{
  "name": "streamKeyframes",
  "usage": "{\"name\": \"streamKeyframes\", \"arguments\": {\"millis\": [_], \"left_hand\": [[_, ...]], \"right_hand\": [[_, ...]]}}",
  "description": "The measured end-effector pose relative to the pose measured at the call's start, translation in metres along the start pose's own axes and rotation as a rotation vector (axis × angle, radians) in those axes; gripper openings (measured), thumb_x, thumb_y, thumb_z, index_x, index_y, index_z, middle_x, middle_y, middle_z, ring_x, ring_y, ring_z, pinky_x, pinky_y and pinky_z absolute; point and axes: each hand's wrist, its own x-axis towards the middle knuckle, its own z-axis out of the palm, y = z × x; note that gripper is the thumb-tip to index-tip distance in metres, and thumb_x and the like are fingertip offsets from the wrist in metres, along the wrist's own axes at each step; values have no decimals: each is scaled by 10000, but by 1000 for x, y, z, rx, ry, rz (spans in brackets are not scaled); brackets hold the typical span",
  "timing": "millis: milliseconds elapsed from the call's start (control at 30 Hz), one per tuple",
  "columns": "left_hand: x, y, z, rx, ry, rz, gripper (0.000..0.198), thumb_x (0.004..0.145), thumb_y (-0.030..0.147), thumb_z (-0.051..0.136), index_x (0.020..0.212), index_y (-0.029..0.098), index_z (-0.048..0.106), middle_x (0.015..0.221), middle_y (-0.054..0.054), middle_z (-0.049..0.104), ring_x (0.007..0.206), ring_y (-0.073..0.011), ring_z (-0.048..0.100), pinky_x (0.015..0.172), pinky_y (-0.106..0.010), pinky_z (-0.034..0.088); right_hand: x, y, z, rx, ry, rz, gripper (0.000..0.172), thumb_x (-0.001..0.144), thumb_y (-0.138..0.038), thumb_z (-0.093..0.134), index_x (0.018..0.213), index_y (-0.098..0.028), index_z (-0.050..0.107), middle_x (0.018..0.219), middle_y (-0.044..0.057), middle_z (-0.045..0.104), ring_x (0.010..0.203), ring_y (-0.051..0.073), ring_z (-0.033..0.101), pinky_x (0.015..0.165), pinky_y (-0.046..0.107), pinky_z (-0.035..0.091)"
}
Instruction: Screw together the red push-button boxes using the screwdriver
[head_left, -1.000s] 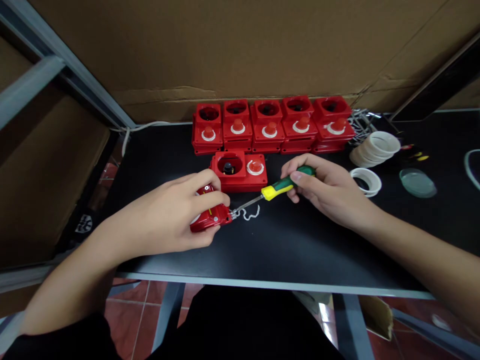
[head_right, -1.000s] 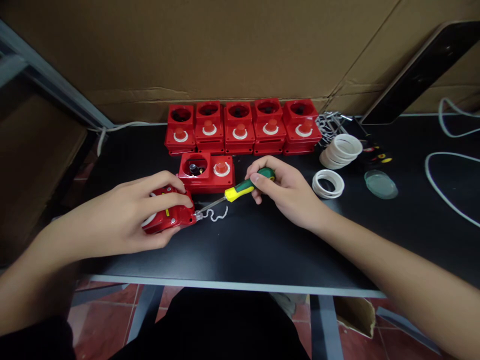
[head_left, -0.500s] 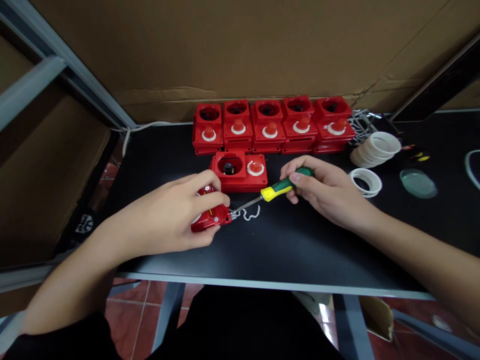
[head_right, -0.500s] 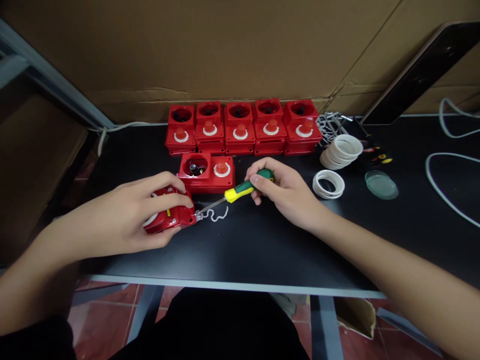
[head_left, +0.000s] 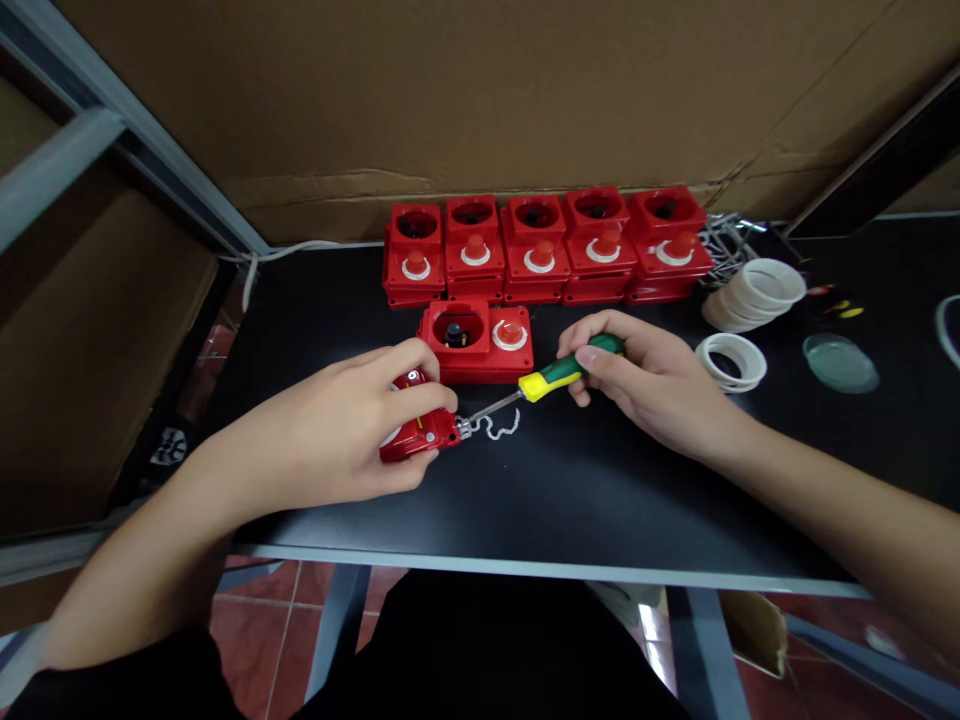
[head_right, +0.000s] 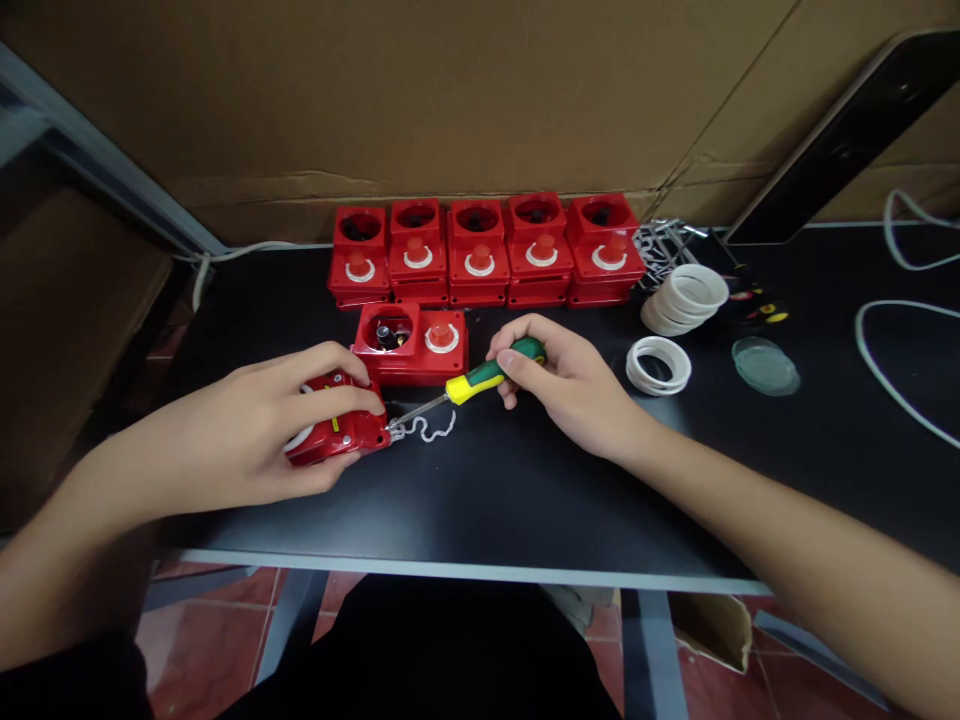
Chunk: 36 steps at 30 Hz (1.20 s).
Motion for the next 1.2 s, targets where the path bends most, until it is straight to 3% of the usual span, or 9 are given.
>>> {"name": "streamKeyframes", "arguments": {"millis": [300,367,467,533,600,700,800,1000,1200], "left_hand": [[1,0,-1,-3,-5,-1,242,1039,252,710,1257,237,816,1324,-83,700,934,-191,737,879,-342,615],[1,0,0,3,-19,-11,242,1037,259,712,1253,239,820,1319,-85,702,931,-194,736,866,-342,614],[2,-1,0,11,-52,-20,235,1030,263,708,1228,236,831,1293,-83,703,912,-196,731,839,-342,606],[2,-2,0,6,-67,-30,236,1025,262,707,1223,235,834,1287,-80,702,909,-196,731,830,-341,601],[2,-3,-1,-7,-68,-42,244,1015,267,714,1225,238,835,1286,-74,701,899,-191,727,816,-332,593],[3,-4,-1,-31,-68,-52,246,1003,279,729,1220,245,839,1275,-69,700,862,-180,712,793,-324,586],[3,-3,0,-33,-85,-51,230,1023,286,719,1214,246,841,1267,-72,697,873,-187,716,809,-336,597],[3,-3,0,-23,-65,-46,253,1028,288,708,1246,248,831,1279,-73,702,907,-192,733,818,-335,595],[2,-4,-2,-5,-55,-40,248,1027,282,703,1237,251,833,1285,-73,706,897,-188,731,811,-335,595]], "right_hand": [[0,-8,-2,-173,-27,-45,341,957,-507,948,1050,-242,754,1072,55,786,807,179,749,754,334,645],[-3,-11,-5,-221,-88,-23,365,1031,-577,851,1136,-245,743,1117,70,806,729,170,734,668,328,601],[-6,-14,-10,-384,-169,21,468,1166,-689,587,1243,-251,732,900,23,764,520,121,554,520,304,425],[-6,-16,-13,-527,-201,7,493,1194,-682,519,1231,-252,759,764,-4,680,538,135,511,529,305,388],[-4,-18,-17,-589,-246,-25,428,1187,-627,561,1222,-260,777,786,3,660,628,160,550,587,306,434],[0,-20,-22,-550,-334,-41,303,1092,-520,744,1271,-275,763,1000,41,732,828,207,671,736,328,553],[3,-21,-22,-530,-381,-31,356,989,-469,864,1265,-273,755,1216,83,787,1059,276,755,856,363,608],[-2,-22,-15,-684,-393,-61,381,1176,-555,580,1258,-251,795,895,38,793,742,203,692,725,343,537],[4,-13,-18,-596,-354,-166,332,986,-500,889,1219,-271,832,1151,82,807,998,260,759,913,387,604]]}}
